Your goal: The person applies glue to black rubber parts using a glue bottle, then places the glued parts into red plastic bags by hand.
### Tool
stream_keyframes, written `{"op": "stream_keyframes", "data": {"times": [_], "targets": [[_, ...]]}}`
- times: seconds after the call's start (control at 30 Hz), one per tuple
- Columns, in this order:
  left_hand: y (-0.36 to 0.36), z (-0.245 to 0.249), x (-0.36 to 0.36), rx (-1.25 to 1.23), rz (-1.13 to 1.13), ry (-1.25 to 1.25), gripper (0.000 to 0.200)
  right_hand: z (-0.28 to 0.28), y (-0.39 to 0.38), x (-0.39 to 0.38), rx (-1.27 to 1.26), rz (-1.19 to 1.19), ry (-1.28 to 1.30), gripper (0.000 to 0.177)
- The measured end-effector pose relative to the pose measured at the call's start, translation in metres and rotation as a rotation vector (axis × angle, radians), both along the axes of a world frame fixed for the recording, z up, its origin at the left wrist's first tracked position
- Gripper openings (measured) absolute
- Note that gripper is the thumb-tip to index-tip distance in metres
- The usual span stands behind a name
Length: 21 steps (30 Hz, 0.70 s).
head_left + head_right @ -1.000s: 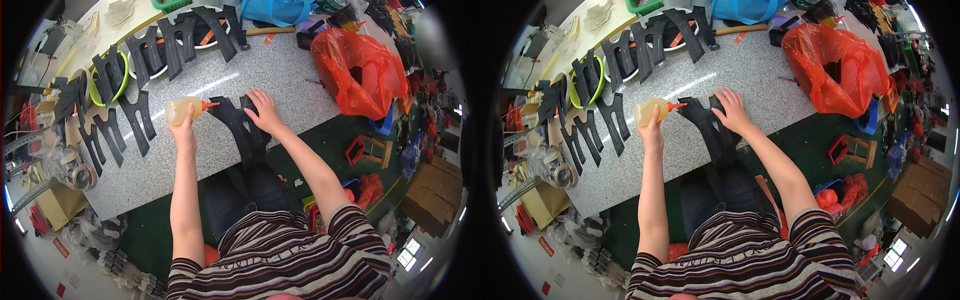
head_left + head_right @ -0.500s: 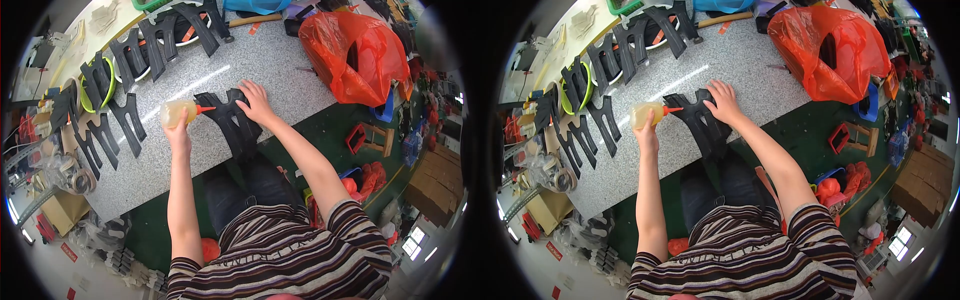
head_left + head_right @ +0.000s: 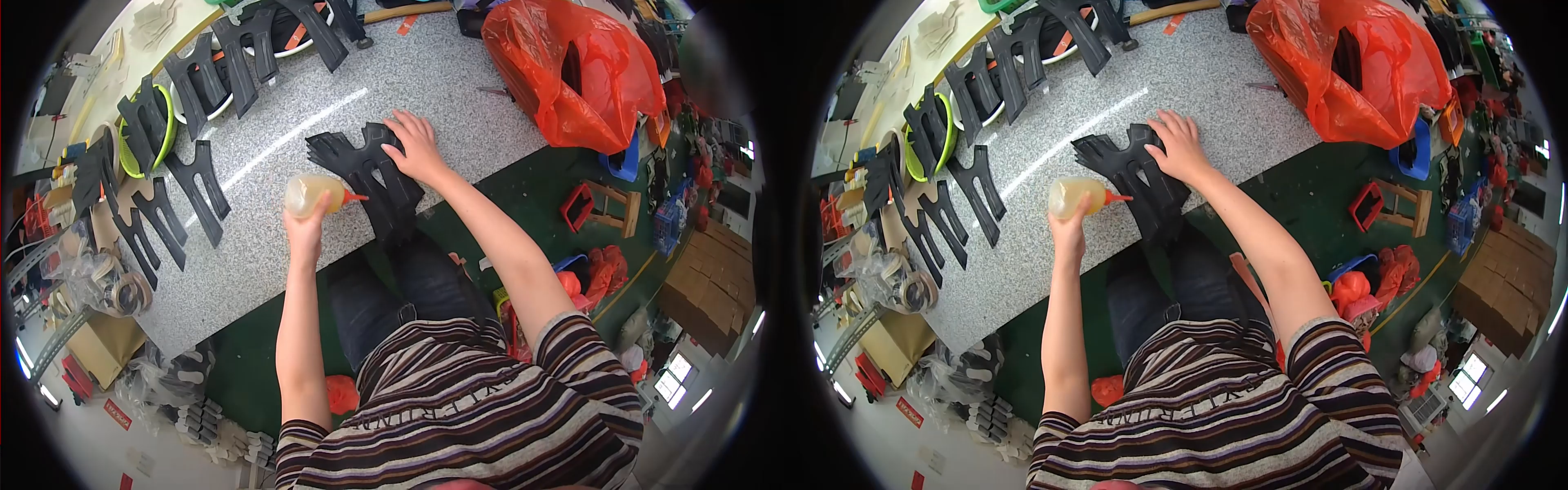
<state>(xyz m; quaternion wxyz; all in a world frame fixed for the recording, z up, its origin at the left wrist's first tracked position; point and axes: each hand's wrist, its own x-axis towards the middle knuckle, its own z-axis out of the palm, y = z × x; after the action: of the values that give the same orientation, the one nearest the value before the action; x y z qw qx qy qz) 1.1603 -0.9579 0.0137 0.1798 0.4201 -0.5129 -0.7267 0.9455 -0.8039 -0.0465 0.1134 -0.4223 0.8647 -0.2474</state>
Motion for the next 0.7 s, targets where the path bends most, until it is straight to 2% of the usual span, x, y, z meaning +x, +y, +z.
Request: {"op": "stream_keyframes", "data": {"times": [0.17,0.27,0.37,0.5,0.6,0.7], "targets": [[0.041,-0.012,0.046,0.119,-0.206,-0.092,0.038,-0.001,0.0,0.0,-0.015,-0.007,0.014,0.052],[0.05,-0.012,0.056,0.278,-0.119,-0.01,0.043,-0.002,0.001,-0.001,-0.031,-0.006,0.001,0.053],[0.02,0.019,0.017,0.447,0.064,0.176,0.049,0.003,0.004,-0.002,-0.098,-0.028,-0.072,0.055],[-0.013,0.018,-0.06,0.137,0.086,0.254,0.047,0.005,0.011,-0.005,-0.077,-0.009,-0.072,0.06],[-0.026,0.006,-0.104,-0.051,0.028,0.221,0.045,0.007,0.011,-0.006,-0.029,-0.003,-0.081,0.062],[-0.032,0.0,-0.124,-0.127,-0.025,0.119,0.044,0.007,0.01,-0.007,-0.024,0.003,-0.083,0.061]]}}
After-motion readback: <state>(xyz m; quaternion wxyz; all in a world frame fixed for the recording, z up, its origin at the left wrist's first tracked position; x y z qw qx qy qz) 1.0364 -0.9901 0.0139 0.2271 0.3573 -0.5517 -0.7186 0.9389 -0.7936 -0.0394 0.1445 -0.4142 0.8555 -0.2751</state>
